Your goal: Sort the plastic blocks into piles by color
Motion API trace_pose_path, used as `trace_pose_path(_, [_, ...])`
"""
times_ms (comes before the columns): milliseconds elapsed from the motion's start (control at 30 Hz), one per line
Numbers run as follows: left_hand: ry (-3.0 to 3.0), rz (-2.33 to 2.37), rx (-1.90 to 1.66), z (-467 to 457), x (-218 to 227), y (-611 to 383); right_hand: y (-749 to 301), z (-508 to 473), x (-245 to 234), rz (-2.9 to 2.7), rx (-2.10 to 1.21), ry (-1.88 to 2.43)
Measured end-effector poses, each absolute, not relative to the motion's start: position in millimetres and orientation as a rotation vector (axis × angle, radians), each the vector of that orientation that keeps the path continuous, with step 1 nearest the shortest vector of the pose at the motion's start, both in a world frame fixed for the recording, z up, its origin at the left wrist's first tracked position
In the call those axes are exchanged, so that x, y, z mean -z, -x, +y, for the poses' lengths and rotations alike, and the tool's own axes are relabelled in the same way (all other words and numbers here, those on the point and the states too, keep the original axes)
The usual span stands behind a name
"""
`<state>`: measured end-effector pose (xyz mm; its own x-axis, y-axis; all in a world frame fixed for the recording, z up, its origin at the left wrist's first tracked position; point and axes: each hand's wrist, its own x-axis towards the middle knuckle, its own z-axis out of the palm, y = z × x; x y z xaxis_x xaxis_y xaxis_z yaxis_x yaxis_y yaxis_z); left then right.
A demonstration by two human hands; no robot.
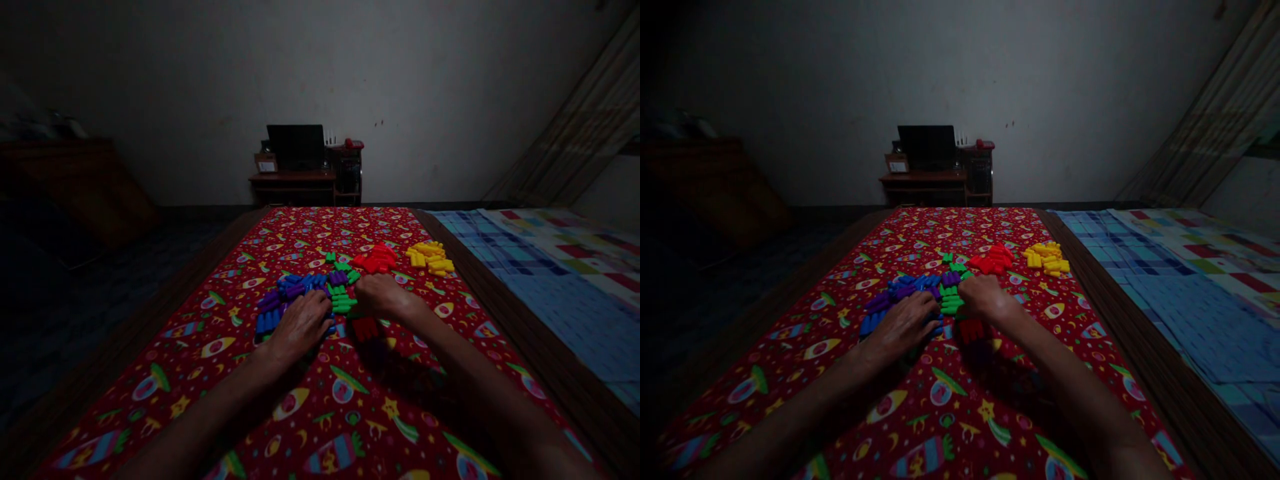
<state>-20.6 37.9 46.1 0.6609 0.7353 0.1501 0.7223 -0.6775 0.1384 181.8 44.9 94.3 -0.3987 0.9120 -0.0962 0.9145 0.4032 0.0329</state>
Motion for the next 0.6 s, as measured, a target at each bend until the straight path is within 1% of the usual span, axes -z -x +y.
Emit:
trace_pose_path(100, [-2.817, 1.212, -0.329, 38.1, -47.2, 20.7, -169.1, 18.3, -78.1, 2.6, -0.015, -1.56])
trace_pose_path(233, [-2.82, 1.08, -0.489, 39.3, -46.7, 17.3, -182.3, 3.9, -58.0, 2.799, -0.036, -1.527])
trace_pose_path(333, [-2.813, 0.947, -0.536, 41.0, -41.6, 14.4, -195.7, 5.9, -58.4, 3.012, 0.08, -1.426])
trace_pose_path(433, [-2.808, 0.963, -0.472, 44.2, -34.3, 15.1, -200.8, 16.1, -70.2, 3.141, 0.272, -1.401])
trace_pose_path(500, [-2.823, 0.969, -0.428, 47.4, -29.3, 17.9, -205.6, 29.5, -76.8, 3.171, 0.35, -1.516])
trace_pose_path(600, [-2.855, 0.929, -0.453, 53.9, -20.6, 23.7, -225.6, 59.8, -74.3, 3.141, 0.313, -1.915])
